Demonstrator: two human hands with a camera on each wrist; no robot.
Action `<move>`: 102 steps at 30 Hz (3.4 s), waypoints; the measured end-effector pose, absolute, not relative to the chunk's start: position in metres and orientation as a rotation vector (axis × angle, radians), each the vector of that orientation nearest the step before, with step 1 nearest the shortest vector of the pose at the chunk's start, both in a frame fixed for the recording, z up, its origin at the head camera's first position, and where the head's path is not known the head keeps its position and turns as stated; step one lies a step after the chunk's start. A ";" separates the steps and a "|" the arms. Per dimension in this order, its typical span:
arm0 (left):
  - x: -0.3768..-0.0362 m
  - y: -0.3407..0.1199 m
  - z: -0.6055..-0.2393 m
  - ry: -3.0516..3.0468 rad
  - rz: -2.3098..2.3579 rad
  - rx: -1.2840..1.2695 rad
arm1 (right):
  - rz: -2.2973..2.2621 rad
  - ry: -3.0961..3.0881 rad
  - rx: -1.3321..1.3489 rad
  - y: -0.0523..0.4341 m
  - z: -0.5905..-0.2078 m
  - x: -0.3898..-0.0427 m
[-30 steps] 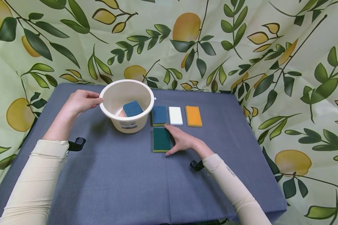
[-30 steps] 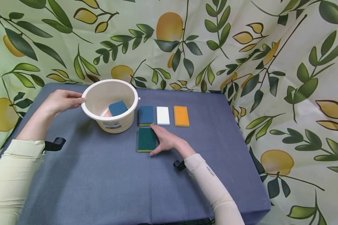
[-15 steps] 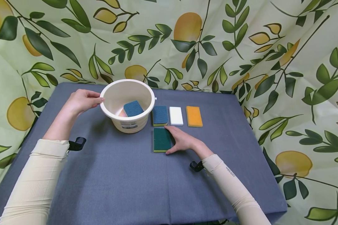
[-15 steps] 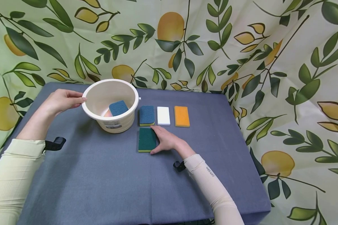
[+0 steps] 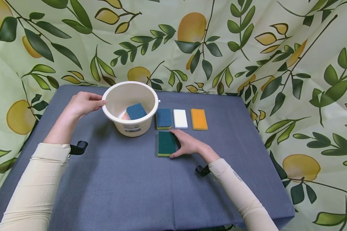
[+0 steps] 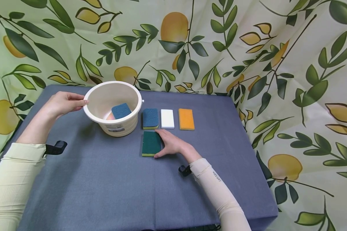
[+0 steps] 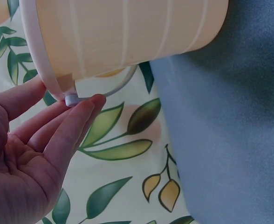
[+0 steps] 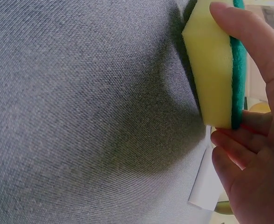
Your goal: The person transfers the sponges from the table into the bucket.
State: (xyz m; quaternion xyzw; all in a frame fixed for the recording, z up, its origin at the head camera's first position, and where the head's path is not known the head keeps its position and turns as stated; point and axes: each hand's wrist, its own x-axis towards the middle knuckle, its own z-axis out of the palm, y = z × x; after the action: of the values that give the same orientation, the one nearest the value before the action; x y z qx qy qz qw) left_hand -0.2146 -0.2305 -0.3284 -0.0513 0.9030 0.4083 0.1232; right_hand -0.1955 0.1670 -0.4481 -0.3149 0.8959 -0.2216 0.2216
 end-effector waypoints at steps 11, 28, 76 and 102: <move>-0.216 -0.232 -0.329 2.637 1.194 -0.140 | -0.639 2.494 -0.886 0.174 -0.445 -0.197; -0.216 -0.232 -0.330 2.624 1.208 -0.138 | -0.635 2.538 -0.864 0.190 -0.410 -0.201; -0.213 -0.234 -0.331 2.652 1.180 -0.120 | -0.551 2.671 -1.025 0.166 -0.304 -0.237; -0.214 -0.235 -0.332 2.651 1.206 -0.124 | -0.539 2.646 -1.089 0.126 -0.290 -0.249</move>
State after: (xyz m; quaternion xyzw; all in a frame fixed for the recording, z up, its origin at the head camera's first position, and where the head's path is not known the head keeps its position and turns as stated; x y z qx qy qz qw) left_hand -0.2144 -0.2351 -0.3316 -0.0423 0.9036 0.4110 0.1131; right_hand -0.2491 0.1265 -0.2898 -0.3714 0.9028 -0.1839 0.1146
